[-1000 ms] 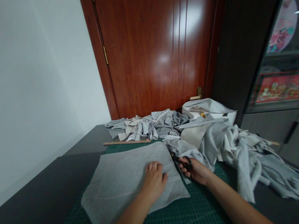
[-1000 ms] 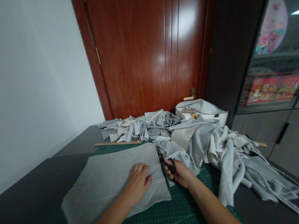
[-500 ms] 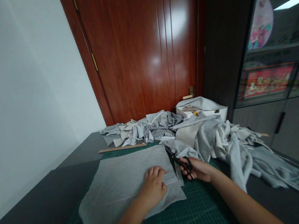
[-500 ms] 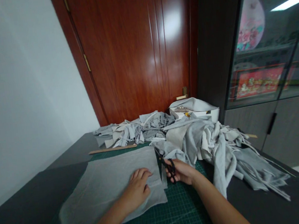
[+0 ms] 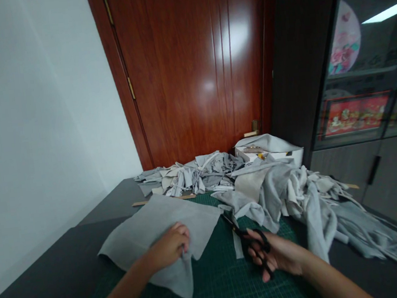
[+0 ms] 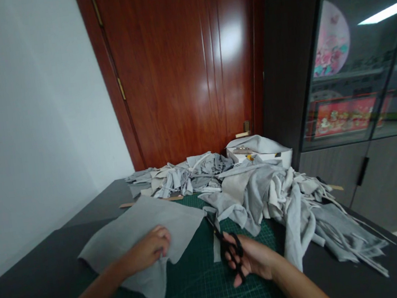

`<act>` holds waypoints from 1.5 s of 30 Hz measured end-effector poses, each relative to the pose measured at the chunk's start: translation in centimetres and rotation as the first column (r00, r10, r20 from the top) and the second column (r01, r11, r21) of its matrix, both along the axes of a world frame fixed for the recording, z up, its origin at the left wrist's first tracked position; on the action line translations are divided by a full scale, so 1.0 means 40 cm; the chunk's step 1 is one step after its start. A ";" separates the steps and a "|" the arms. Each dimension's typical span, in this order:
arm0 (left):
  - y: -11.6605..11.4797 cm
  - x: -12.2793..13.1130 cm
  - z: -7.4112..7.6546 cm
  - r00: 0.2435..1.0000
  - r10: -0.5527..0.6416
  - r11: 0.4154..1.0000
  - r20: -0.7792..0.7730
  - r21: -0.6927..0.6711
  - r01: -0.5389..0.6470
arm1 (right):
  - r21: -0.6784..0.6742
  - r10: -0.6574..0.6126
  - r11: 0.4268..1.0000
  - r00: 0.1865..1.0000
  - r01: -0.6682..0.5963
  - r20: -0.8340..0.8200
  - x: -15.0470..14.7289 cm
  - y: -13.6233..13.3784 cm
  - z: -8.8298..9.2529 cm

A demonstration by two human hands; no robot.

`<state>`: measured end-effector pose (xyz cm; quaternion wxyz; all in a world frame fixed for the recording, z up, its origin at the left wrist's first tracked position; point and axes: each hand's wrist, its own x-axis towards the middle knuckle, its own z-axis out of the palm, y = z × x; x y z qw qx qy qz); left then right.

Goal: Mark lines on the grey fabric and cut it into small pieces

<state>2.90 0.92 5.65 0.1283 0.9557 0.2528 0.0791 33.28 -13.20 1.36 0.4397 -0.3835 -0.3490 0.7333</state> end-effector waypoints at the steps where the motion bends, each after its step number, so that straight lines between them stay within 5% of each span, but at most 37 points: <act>1: 0.011 -0.021 0.011 0.999 0.013 1.000 -0.047 -0.008 -0.014 | 0.004 0.010 1.000 1.000 -0.010 -0.003 -0.008 -0.016 -0.004; 7: 0.004 -0.034 0.032 0.940 0.311 0.938 -0.138 0.202 -0.281 | 0.002 0.046 0.999 0.998 -0.046 -0.046 -0.063 -0.062 -0.008; 13: -0.079 0.117 -0.044 0.952 0.305 0.925 -0.028 0.247 -0.289 | -0.034 0.042 0.999 0.998 -0.043 -0.037 -0.084 -0.063 -0.008; 17: -0.063 0.177 -0.090 0.944 0.330 0.884 0.014 0.346 -0.314 | -0.063 0.018 0.998 1.000 -0.019 -0.011 -0.078 -0.079 -0.004; 22: -0.003 0.207 -0.104 0.887 0.378 0.892 0.265 0.153 -0.426 | -0.047 0.042 0.998 0.999 -0.041 0.026 -0.067 -0.095 0.009; 25: 0.019 0.225 -0.101 0.857 0.383 0.917 0.345 -0.031 -0.397 | -0.021 0.054 0.998 0.997 -0.053 0.050 -0.059 -0.088 0.019; 29: 0.013 0.213 -0.096 0.893 0.343 0.939 0.292 -0.087 -0.333 | 0.002 0.113 0.993 0.984 -0.114 0.135 -0.041 -0.067 0.030; 37: -0.055 0.113 -0.108 0.921 0.318 0.931 0.226 0.109 -0.348 | -0.037 0.153 0.988 0.962 -0.148 0.225 0.004 -0.091 0.046; 45: -0.054 0.129 -0.120 0.930 0.229 0.927 0.288 0.226 -0.299 | -0.056 0.225 0.974 0.925 -0.218 0.307 -0.005 -0.121 0.080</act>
